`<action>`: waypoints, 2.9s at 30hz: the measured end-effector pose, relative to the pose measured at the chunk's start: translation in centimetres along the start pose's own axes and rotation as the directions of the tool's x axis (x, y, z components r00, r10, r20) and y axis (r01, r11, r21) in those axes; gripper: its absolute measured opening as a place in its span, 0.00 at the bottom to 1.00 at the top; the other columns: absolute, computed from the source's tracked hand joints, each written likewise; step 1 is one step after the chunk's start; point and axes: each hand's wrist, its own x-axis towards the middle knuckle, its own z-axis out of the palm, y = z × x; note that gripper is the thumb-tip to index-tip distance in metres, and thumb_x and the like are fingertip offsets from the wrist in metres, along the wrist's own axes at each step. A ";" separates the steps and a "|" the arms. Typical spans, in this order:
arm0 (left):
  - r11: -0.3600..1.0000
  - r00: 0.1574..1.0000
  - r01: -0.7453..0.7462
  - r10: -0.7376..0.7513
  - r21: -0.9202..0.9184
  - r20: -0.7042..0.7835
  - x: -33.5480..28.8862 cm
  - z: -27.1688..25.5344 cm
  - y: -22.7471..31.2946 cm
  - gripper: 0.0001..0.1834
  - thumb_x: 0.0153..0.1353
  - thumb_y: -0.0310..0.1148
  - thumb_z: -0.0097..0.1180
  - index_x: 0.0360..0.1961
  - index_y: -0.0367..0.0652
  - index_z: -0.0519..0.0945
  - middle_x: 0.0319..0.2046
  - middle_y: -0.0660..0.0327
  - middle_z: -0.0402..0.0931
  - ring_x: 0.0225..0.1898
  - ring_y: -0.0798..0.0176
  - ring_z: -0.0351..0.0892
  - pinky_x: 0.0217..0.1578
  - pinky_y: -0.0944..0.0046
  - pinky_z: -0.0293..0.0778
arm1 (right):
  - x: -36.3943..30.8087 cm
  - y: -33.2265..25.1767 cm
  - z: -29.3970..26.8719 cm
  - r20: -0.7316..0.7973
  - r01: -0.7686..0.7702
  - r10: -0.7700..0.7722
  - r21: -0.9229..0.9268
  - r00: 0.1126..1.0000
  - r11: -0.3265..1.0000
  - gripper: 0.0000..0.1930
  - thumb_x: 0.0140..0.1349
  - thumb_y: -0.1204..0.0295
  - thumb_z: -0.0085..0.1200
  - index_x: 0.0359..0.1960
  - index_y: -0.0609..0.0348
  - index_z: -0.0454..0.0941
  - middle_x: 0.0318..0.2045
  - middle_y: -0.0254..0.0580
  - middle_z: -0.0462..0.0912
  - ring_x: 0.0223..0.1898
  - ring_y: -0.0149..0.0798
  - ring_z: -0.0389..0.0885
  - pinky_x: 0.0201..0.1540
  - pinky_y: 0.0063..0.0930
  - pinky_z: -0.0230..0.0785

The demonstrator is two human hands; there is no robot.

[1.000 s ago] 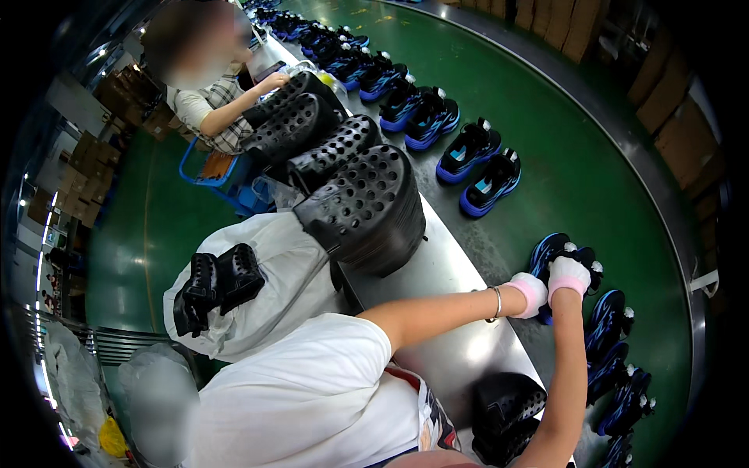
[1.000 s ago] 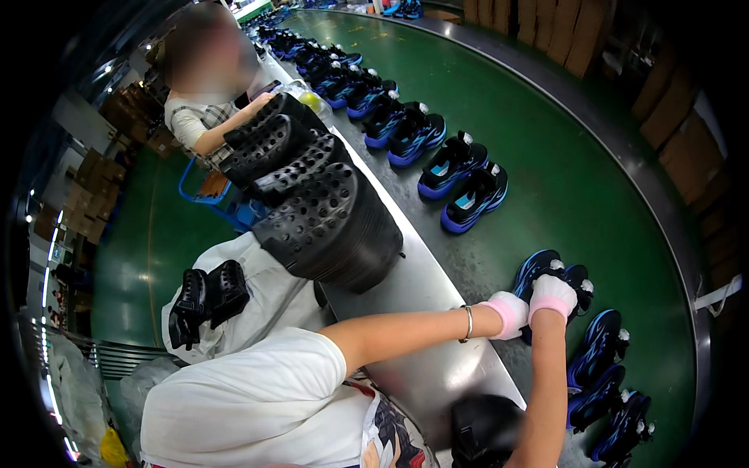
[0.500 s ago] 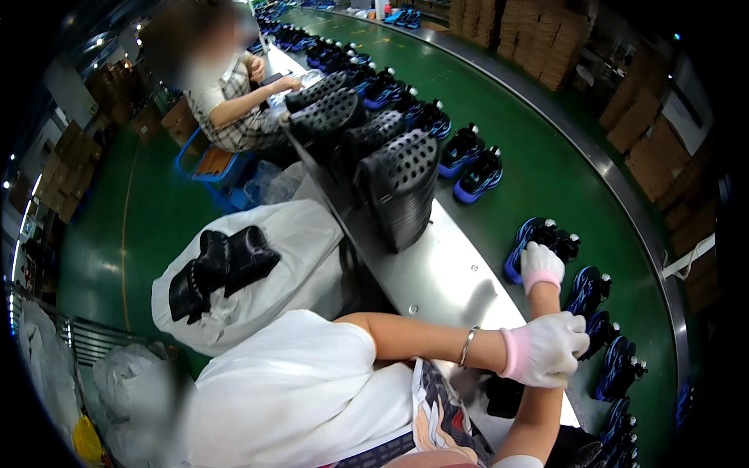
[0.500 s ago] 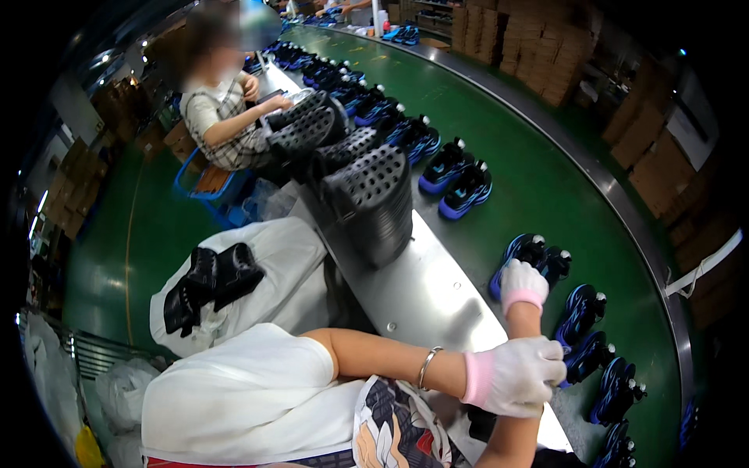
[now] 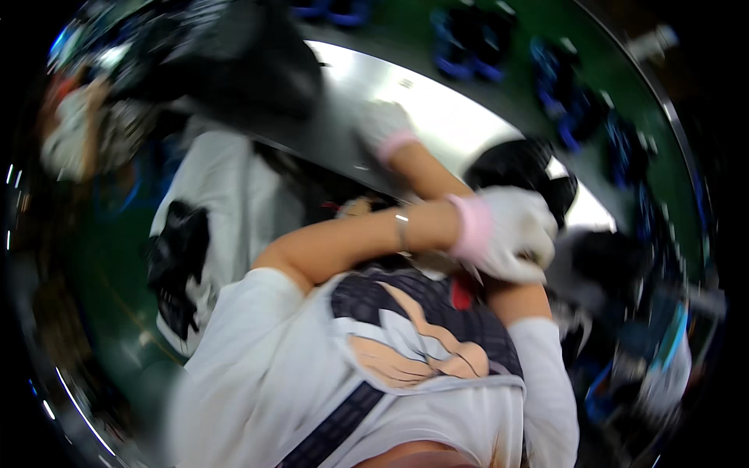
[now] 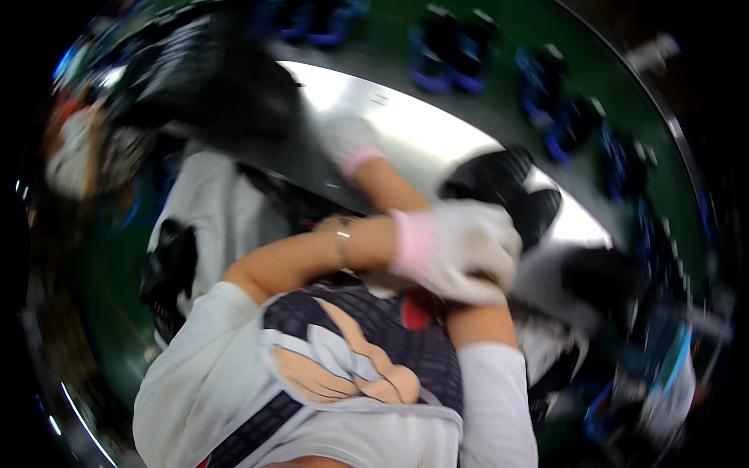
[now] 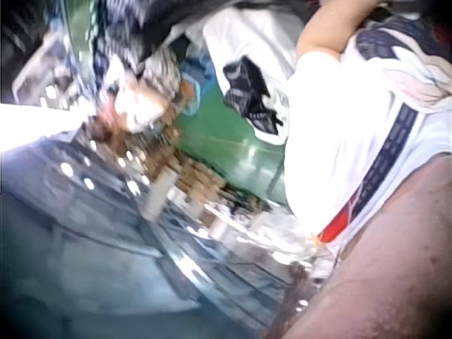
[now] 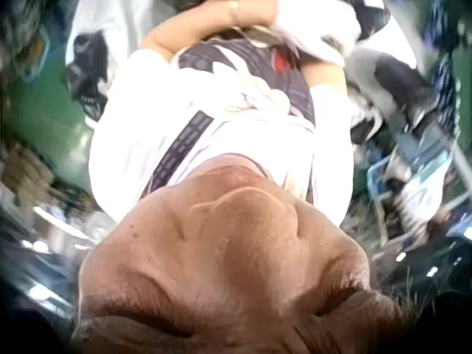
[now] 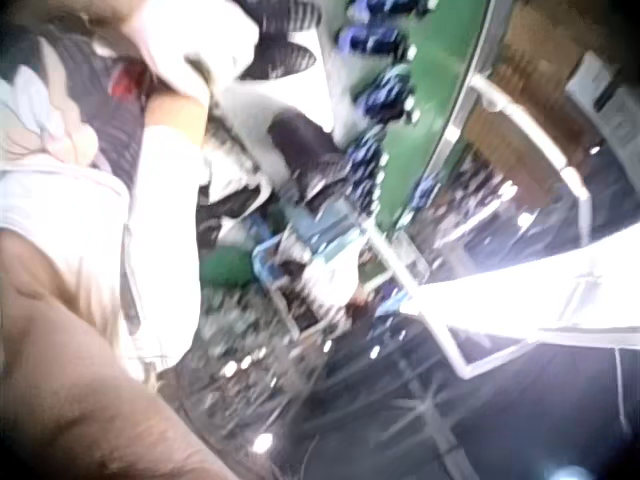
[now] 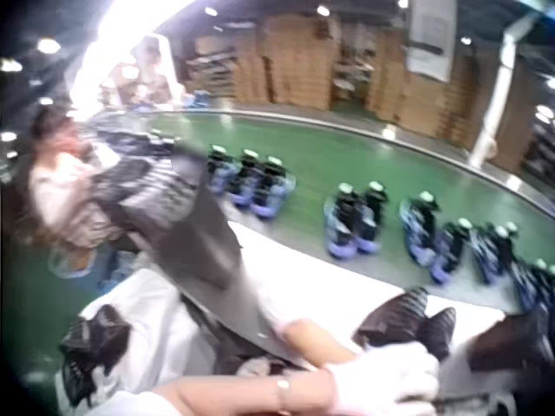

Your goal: The person repeatedly picks up black plastic shoe trees from a stack and inserts them into black and blue sneakers on a conveyor belt. They handle the shoes one at a time, placing each shoe tree inside the shoe before moving to the next pair.

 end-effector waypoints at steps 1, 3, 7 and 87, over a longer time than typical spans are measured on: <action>1.000 0.999 -0.016 0.016 -0.015 -0.031 -0.2 -0.1 -0.7 0.07 0.49 0.36 0.62 0.22 0.45 0.82 0.28 0.60 0.78 0.34 0.53 0.76 0.37 0.57 0.72 | 0.1 0.8 1.0 -0.081 -0.008 0.010 0.021 0.997 1.000 0.07 0.59 0.71 0.49 0.31 0.51 0.81 0.32 0.43 0.84 0.39 0.41 0.84 0.37 0.36 0.76; 0.999 1.000 -0.008 0.008 -0.042 0.009 -0.5 -0.5 -1.7 0.06 0.49 0.34 0.63 0.23 0.43 0.82 0.30 0.59 0.78 0.34 0.55 0.75 0.35 0.59 0.73 | 0.0 1.8 2.7 -0.209 -0.008 0.022 0.070 0.978 0.998 0.07 0.58 0.71 0.50 0.30 0.51 0.81 0.32 0.43 0.84 0.38 0.41 0.84 0.36 0.36 0.76; 0.982 0.990 0.139 -0.140 -0.127 -0.001 -2.6 -1.5 -2.8 0.04 0.47 0.25 0.63 0.23 0.38 0.79 0.30 0.56 0.77 0.35 0.56 0.76 0.37 0.61 0.72 | 1.8 1.1 3.9 -0.359 0.124 -0.055 0.171 0.932 0.977 0.07 0.57 0.66 0.52 0.30 0.53 0.80 0.29 0.42 0.84 0.34 0.45 0.84 0.35 0.38 0.76; 0.970 0.972 0.110 -0.150 -0.219 -0.179 -4.0 0.9 -5.8 0.06 0.41 0.20 0.59 0.16 0.40 0.74 0.20 0.61 0.72 0.23 0.62 0.70 0.25 0.65 0.65 | 0.3 3.2 4.2 -0.348 0.137 -0.026 0.298 0.937 0.945 0.10 0.62 0.68 0.45 0.36 0.53 0.79 0.34 0.43 0.84 0.39 0.44 0.84 0.41 0.38 0.75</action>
